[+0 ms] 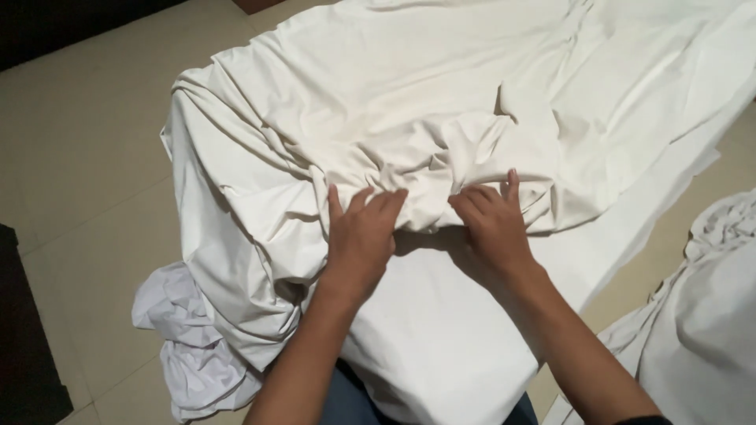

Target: The person fits a white fitted sheet over a mattress, gathering the sheet corners and pulling them around each corner of the mattress one by one. They then smooth the sheet across the top of the mattress with both hands and press the edges down along the sides.

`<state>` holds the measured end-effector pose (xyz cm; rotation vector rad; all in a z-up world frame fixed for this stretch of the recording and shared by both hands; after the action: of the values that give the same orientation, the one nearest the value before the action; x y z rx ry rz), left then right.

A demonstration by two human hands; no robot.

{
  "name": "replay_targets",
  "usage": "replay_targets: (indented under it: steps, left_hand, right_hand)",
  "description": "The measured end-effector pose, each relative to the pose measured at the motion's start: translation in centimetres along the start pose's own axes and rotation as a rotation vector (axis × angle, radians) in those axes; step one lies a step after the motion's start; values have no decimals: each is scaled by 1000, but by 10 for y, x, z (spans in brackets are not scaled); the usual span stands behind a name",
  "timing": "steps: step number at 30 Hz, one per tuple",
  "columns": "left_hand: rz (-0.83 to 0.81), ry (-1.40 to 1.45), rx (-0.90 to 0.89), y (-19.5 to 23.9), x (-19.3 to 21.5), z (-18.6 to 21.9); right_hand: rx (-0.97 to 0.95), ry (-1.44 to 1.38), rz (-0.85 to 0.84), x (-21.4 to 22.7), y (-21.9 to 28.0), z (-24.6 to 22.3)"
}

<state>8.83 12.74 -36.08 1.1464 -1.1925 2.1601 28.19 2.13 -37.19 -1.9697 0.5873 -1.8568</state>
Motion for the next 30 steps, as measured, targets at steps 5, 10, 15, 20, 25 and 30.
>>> replay_targets:
  steps: [5, 10, 15, 20, 25, 30]
  left_hand:
    - [114, 20, 49, -43, 18, -7]
    - [170, 7, 117, -74, 11, -27]
    - [237, -60, 178, -87, -29, -61]
    - [290, -76, 144, -82, -64, -86]
    - [311, -125, 53, -76, -40, -62]
    - [309, -41, -51, -37, -34, -32]
  right_hand:
    - [113, -48, 38, -4, -52, 38]
    - [134, -153, 106, -15, -105, 47]
    - [363, -114, 296, -46, -91, 50]
    - [371, -169, 47, -25, -101, 23]
    - [338, -99, 23, -47, -102, 32]
    - [340, -137, 33, -56, -95, 42]
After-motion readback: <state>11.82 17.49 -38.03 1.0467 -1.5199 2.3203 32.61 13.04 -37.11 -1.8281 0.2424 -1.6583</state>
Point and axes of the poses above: each hand's wrist, its own y-axis away from the middle knuckle, its own x-axis out of the back of the hand, z = x × y, the point moved 1 cm from there along -y, towards the middle knuckle, and after that the axes turned 1 degree about y, right-handed, at the moved point
